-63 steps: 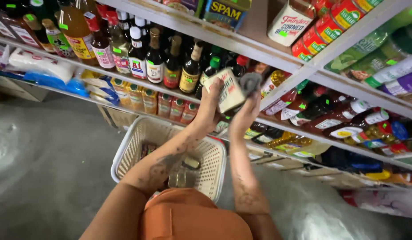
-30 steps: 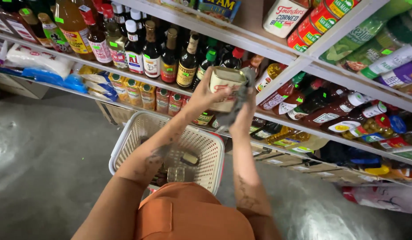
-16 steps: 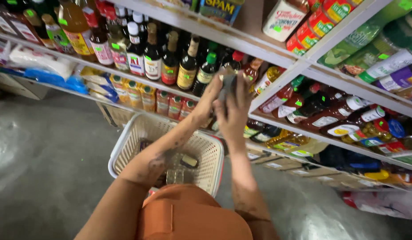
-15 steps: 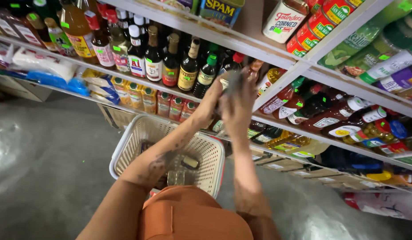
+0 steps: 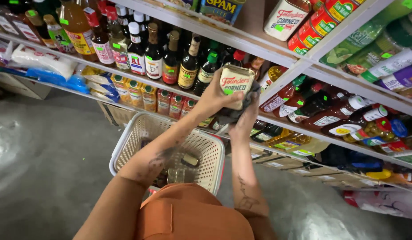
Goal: Picking canned goods from a shelf, wiping them with a cloth, and placing them into a shopping basket.
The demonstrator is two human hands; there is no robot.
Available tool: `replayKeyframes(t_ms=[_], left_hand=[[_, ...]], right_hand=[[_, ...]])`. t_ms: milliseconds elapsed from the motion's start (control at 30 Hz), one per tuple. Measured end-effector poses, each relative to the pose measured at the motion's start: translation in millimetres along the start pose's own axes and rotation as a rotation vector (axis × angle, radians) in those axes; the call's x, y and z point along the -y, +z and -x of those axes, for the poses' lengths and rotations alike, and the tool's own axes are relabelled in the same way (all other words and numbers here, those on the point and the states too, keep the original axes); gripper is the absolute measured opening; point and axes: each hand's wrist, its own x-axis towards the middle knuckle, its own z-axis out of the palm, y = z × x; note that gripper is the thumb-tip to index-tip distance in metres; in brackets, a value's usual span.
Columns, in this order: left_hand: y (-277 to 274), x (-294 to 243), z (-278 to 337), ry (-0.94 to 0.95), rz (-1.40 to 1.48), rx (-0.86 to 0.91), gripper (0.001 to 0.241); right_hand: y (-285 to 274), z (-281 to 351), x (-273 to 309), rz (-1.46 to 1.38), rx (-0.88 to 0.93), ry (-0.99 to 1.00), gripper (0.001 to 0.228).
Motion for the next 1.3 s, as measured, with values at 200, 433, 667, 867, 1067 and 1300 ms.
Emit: replayKeyframes(t_ms=[200, 433, 667, 867, 1067, 1300], left_hand=[[-11.1, -24.7, 7.9, 0.212, -0.184, -0.013, 0.093], [-7.6, -24.8, 5.5, 0.424, -0.913, -0.088, 0.088], [-7.7, -33.8, 7.3, 0.427, -0.914, -0.141, 0.082], [-13.0, -11.9, 0.2, 0.404, -0.795, -0.175, 0.079], [-3.1, 60.8, -17.8, -0.096, 0.258, -0.188, 0.057], [25.3, -3.5, -7.9, -0.306, 0.542, -0.289, 0.054]], right_hand=[[-2.1, -25.4, 55.4, 1.083, -0.084, -0.378, 0.032], [48.3, -7.1, 48.1, 1.669, 0.136, -0.615, 0.014], [31.1, -23.9, 46.6, 1.589, 0.152, -0.582, 0.012], [32.3, -7.4, 66.9, 1.407, 0.407, -0.431, 0.01], [8.1, 11.0, 13.2, 1.212, 0.048, -0.389, 0.038], [19.3, -17.9, 4.0, 0.582, -0.208, -0.285, 0.035]])
